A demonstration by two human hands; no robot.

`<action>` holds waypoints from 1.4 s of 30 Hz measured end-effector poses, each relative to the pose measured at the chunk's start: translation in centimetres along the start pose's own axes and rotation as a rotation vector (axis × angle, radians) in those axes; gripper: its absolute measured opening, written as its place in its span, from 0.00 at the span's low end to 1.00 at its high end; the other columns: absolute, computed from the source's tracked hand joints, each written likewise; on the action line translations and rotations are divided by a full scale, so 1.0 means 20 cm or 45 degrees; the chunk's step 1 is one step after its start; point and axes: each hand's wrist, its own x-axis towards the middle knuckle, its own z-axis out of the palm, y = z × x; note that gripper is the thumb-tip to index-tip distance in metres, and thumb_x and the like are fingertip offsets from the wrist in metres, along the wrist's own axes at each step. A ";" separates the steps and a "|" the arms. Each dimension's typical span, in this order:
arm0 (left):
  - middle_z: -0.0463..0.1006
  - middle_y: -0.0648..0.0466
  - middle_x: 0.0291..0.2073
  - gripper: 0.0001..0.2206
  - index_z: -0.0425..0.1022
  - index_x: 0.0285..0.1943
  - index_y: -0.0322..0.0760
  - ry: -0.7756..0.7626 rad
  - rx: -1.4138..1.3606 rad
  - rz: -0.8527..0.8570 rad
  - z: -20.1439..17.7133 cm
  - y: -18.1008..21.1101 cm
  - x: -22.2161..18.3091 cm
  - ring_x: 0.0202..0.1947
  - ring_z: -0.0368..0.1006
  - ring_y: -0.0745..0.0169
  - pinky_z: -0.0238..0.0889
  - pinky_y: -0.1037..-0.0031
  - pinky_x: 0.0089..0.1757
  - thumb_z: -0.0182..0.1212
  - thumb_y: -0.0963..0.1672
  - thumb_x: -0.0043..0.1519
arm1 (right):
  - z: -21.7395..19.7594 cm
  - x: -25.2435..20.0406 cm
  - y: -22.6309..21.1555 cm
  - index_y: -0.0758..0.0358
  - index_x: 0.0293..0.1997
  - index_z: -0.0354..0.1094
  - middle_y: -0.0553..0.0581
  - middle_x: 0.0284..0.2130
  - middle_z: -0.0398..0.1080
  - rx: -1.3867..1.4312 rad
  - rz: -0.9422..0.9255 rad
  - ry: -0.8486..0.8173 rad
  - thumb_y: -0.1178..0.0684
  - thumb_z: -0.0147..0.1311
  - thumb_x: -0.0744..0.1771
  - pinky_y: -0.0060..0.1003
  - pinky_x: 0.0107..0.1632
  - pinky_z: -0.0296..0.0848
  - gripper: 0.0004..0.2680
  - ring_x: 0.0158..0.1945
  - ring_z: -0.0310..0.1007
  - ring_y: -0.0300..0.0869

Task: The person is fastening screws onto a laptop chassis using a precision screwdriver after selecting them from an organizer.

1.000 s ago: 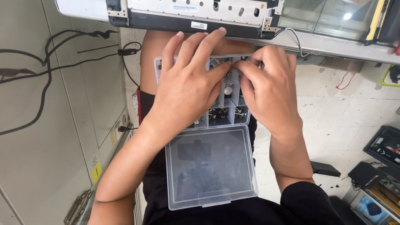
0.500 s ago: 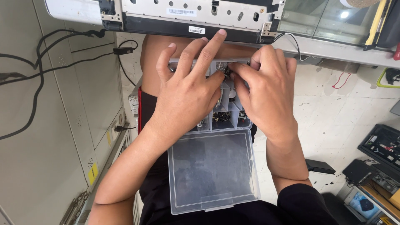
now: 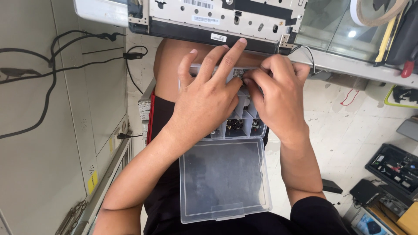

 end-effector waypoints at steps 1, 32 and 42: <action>0.69 0.56 0.70 0.09 0.74 0.30 0.50 0.005 -0.006 -0.008 0.00 0.00 0.00 0.62 0.73 0.58 0.48 0.55 0.61 0.65 0.41 0.63 | 0.01 -0.01 0.00 0.58 0.40 0.75 0.52 0.38 0.62 0.043 0.009 0.053 0.60 0.61 0.69 0.45 0.49 0.49 0.02 0.42 0.66 0.45; 0.76 0.57 0.56 0.08 0.80 0.36 0.56 0.717 -0.408 -0.131 -0.06 0.15 -0.06 0.59 0.68 0.53 0.38 0.62 0.64 0.71 0.42 0.63 | -0.14 -0.22 -0.20 0.65 0.43 0.75 0.55 0.38 0.68 1.162 0.399 0.446 0.50 0.54 0.70 0.23 0.26 0.50 0.09 0.26 0.58 0.32; 0.79 0.64 0.53 0.08 0.79 0.34 0.55 0.615 -0.175 -0.032 -0.09 0.17 -0.03 0.57 0.70 0.60 0.39 0.59 0.63 0.62 0.43 0.66 | -0.16 -0.18 -0.17 0.67 0.39 0.74 0.60 0.35 0.73 0.876 0.203 0.515 0.58 0.60 0.68 0.36 0.45 0.73 0.03 0.40 0.73 0.46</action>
